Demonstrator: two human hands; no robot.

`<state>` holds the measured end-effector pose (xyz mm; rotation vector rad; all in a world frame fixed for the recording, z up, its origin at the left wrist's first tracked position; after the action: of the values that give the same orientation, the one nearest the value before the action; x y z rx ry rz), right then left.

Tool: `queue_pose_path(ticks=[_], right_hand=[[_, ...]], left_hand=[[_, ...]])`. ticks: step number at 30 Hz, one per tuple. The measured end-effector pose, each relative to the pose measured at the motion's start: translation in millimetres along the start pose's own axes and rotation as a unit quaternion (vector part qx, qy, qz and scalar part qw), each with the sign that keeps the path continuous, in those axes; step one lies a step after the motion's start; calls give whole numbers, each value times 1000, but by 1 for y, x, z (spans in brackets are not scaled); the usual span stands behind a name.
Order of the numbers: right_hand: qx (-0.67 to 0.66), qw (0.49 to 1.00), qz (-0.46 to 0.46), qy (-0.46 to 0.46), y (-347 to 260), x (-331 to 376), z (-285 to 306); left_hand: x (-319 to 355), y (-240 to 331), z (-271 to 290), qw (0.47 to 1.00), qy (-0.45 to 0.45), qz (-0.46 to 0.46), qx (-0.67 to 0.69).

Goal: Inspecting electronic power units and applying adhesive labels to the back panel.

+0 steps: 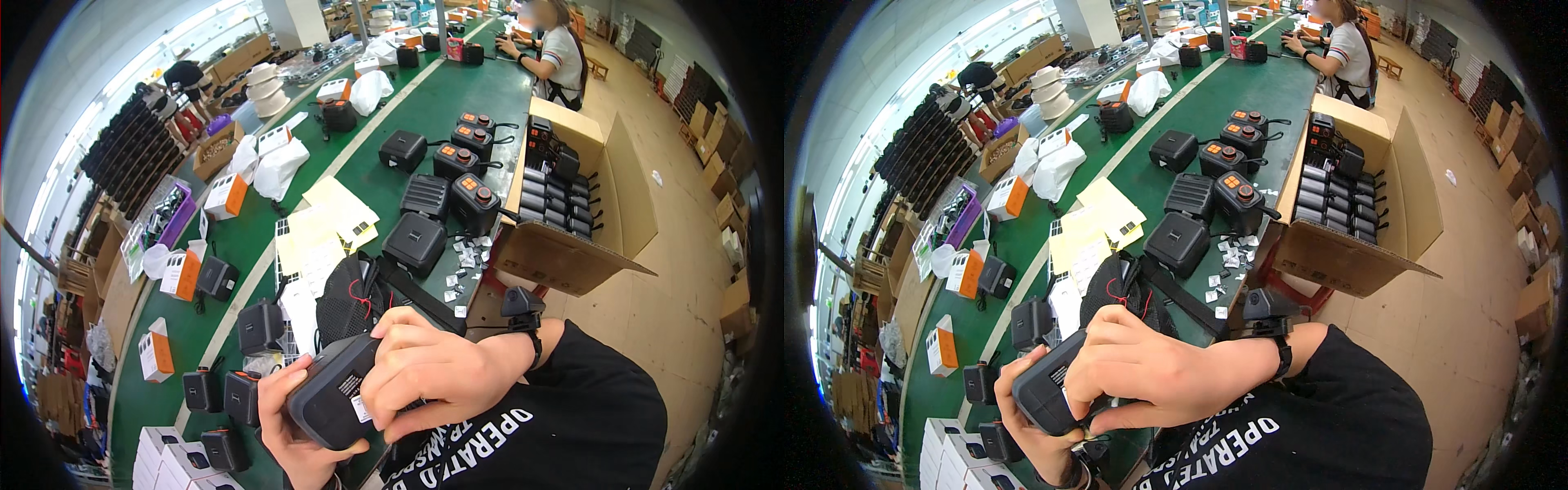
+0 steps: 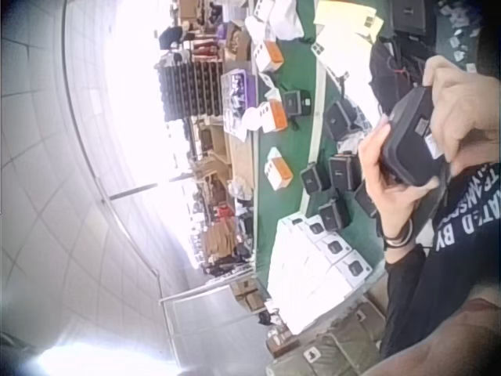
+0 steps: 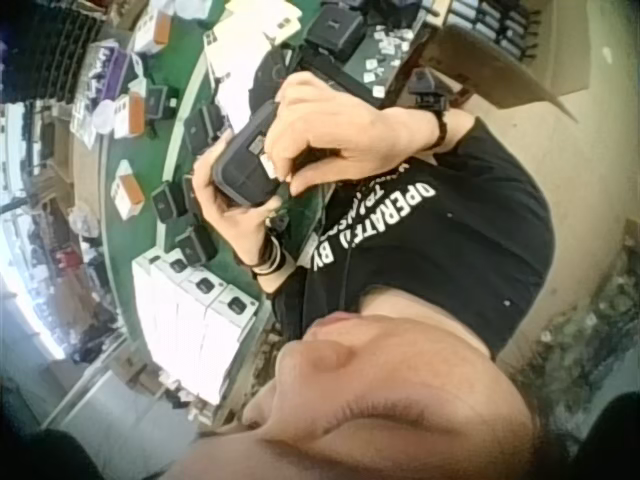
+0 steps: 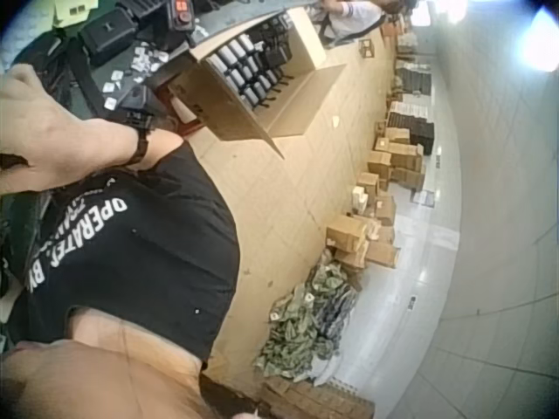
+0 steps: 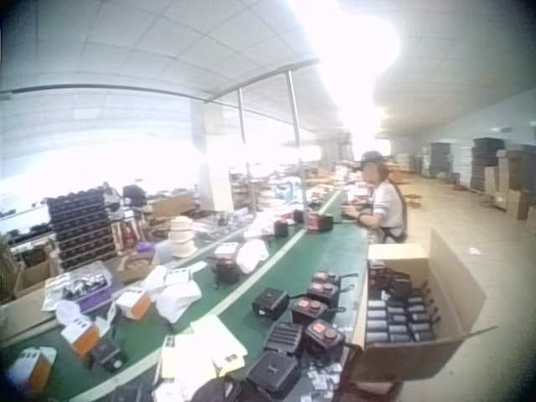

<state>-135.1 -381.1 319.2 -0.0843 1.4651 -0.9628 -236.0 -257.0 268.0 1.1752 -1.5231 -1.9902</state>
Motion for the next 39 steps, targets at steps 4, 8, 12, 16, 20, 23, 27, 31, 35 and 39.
queue_pose_path(ticks=[4, 8, 12, 16, 20, 23, 27, 31, 35, 39], right_hand=[[26, 999, 15, 26, 0, 2, 5], [29, 998, 26, 46, 1, 3, 5], [72, 996, -17, 52, 3, 6, 2], [55, 995, -39, 71, 4, 7, 7], [-34, 977, -65, 201, 6, 12, 35], [33, 994, 16, 107, -9, 6, 30], [125, 989, 29, 72, -9, 2, 12], [153, 981, 78, 94, -6, 9, 4], [115, 978, 119, 131, -6, 17, -3], [109, 970, 115, 183, -6, 19, -2]], left_hand=[[-2, 1, -6, 1000, -14, -3, -21], [-2, -1, -3, 1000, -12, -8, -20], [-1, -1, -4, 999, -14, -15, -25], [0, 0, -8, 999, -14, -27, -24], [3, -4, -4, 998, -31, -44, -14], [3, -4, -2, 997, 40, 24, 60], [3, 2, 1, 1000, 6, -22, -19], [3, 0, 0, 999, 18, -25, -17], [4, 1, 1, 999, 30, -25, -25], [7, -1, 1, 999, 38, -32, -19]])
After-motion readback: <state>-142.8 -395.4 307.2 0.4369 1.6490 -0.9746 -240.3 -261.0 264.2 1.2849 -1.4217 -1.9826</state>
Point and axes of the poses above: each hand's wrist, its own x-axis away from the middle knuckle, its own z-axis out of the back of the hand, y = z × x, the point moved 8 cm from there along -x, towards the middle knuckle, and after that the axes turned 8 degrees about y, right-handed, at the moved point
